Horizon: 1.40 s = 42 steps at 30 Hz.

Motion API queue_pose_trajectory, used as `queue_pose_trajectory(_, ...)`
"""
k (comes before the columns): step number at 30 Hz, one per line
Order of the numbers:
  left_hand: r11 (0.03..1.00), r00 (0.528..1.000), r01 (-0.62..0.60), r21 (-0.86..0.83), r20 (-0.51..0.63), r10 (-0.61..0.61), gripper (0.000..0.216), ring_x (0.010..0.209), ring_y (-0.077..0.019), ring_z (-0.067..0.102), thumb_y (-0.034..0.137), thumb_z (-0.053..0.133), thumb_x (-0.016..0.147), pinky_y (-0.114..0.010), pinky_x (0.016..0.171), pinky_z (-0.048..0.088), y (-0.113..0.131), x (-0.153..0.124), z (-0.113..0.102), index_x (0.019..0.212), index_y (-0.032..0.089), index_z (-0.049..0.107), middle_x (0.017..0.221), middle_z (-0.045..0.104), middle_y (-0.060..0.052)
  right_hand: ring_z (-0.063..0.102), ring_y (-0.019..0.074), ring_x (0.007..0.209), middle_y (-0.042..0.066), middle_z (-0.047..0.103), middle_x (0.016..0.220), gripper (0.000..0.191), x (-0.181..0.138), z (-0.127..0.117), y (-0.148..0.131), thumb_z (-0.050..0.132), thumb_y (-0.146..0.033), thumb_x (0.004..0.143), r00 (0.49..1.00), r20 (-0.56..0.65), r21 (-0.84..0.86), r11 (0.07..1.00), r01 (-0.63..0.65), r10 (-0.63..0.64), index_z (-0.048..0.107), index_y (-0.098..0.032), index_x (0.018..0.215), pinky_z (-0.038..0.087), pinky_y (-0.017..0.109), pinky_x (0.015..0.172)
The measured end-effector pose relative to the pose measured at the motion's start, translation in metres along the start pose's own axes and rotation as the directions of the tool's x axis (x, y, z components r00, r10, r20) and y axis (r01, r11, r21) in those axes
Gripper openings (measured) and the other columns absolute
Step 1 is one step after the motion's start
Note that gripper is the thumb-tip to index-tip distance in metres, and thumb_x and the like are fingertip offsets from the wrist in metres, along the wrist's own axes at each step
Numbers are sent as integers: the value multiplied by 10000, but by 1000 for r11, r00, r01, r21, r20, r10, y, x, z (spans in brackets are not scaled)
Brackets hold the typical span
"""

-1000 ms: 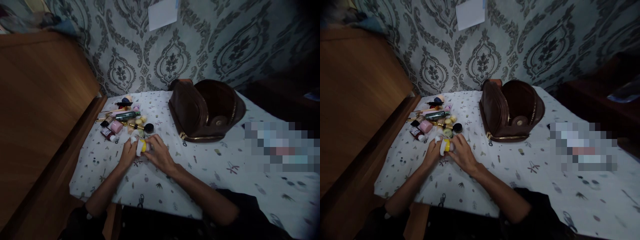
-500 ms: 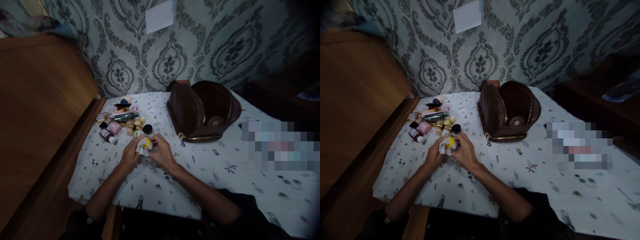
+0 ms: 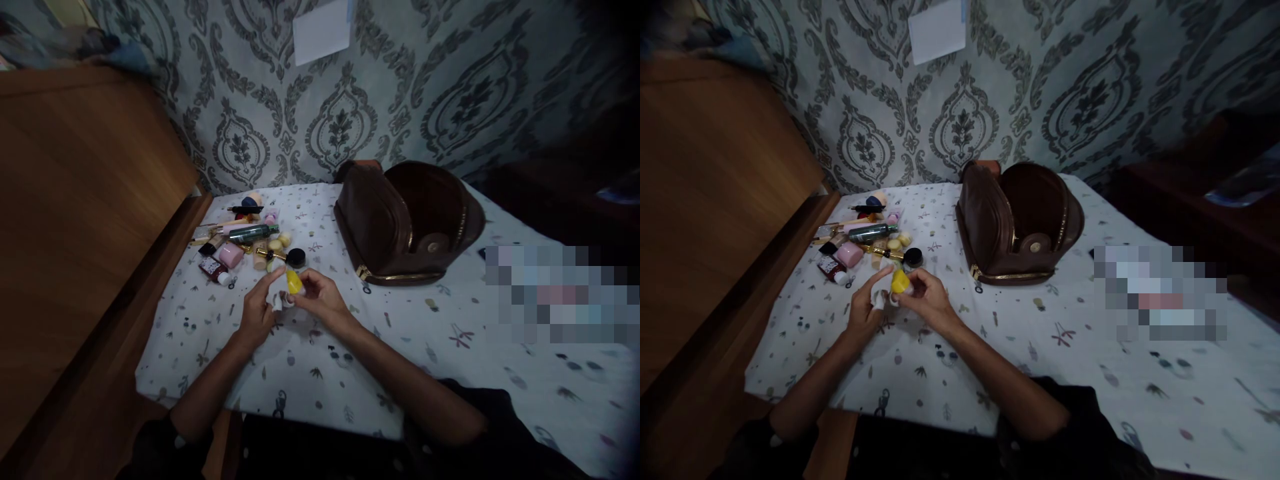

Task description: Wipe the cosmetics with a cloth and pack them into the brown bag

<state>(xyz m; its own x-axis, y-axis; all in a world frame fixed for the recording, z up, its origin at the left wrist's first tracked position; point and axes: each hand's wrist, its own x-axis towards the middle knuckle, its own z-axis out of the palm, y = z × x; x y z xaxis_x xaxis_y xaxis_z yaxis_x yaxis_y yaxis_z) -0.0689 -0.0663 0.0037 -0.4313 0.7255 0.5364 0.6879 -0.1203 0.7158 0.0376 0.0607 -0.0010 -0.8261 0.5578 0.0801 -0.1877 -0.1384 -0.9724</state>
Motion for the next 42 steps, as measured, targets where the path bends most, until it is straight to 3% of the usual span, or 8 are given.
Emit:
queue_pose_trajectory(5, 935, 946, 322, -150, 81, -313, 444, 1002, -261, 684, 486, 455, 961, -359, 936, 508, 2, -1, 5, 1071, 151, 726, 988, 764, -93, 624, 155, 759, -14, 668, 812, 421, -1, -1, -7, 895, -363, 531, 995, 82, 102, 993, -59, 51, 623, -201, 809, 511, 275, 720)
queue_pose_trajectory(8, 900, 917, 399, -178, 83, -390, 558, 866, -249, 680, 588, 401, 955, -344, 867, 524, 4, 0, 5, 943, 150, 747, 800, 745, -75, 661, 167, 805, 4, 714, 897, 475, -1, -1, -7, 894, -360, 534, 992, 113, 120, 991, -66, 53, 643, -213, 909, 526, 293, 757)
queue_pose_trajectory(12, 873, 893, 449, -190, 82, -442, 663, 789, -241, 655, 695, 374, 917, -349, 800, 531, 10, 4, 4, 916, 141, 739, 784, 735, -76, 677, 173, 812, 4, 731, 913, 510, -1, -1, -6, 875, -351, 554, 988, 145, 100, 993, -67, 52, 645, -231, 994, 532, 306, 763)
queue_pose_trajectory(17, 873, 901, 431, -229, 51, -431, 686, 939, -260, 661, 732, 376, 897, -372, 927, 503, 13, 7, 6, 1010, 149, 720, 943, 745, -94, 675, 167, 885, -6, 708, 968, 473, -2, -1, -6, 859, -301, 573, 994, 93, 192, 978, -78, 61, 630, -237, 982, 533, 305, 834)
queue_pose_trajectory(23, 906, 922, 380, -184, 153, -356, 573, 1023, -265, 650, 647, 516, 887, -375, 922, 502, 1, -2, 6, 1130, 146, 650, 1083, 722, -100, 638, 135, 746, -22, 677, 914, 457, -1, -2, -5, 880, -302, 553, 998, 32, 224, 973, -65, 59, 610, -225, 913, 534, 251, 665)
queue_pose_trajectory(30, 889, 903, 417, -187, 194, -383, 505, 945, -242, 656, 605, 501, 910, -339, 830, 502, -1, -4, 5, 1033, 142, 661, 986, 724, -79, 579, 111, 620, -26, 663, 827, 493, 0, -5, -6, 877, -336, 571, 996, 73, 90, 994, -57, 50, 610, -217, 968, 469, 218, 519)
queue_pose_trajectory(34, 867, 886, 460, -191, 158, -435, 530, 820, -213, 644, 626, 463, 920, -311, 732, 494, -2, -3, 7, 969, 137, 664, 871, 713, -66, 547, 85, 563, -43, 616, 807, 552, -1, -5, -4, 886, -341, 566, 988, 108, 98, 988, -118, 107, 584, -222, 1012, 426, 194, 466)
queue_pose_trajectory(42, 870, 906, 417, -261, 49, -420, 608, 799, -202, 633, 691, 425, 907, -305, 749, 497, 9, 5, 6, 980, 141, 674, 844, 715, -59, 542, 78, 603, -30, 555, 892, 518, -2, -4, -2, 863, -355, 612, 991, 115, 89, 992, -85, 75, 616, -240, 1053, 441, 189, 466)
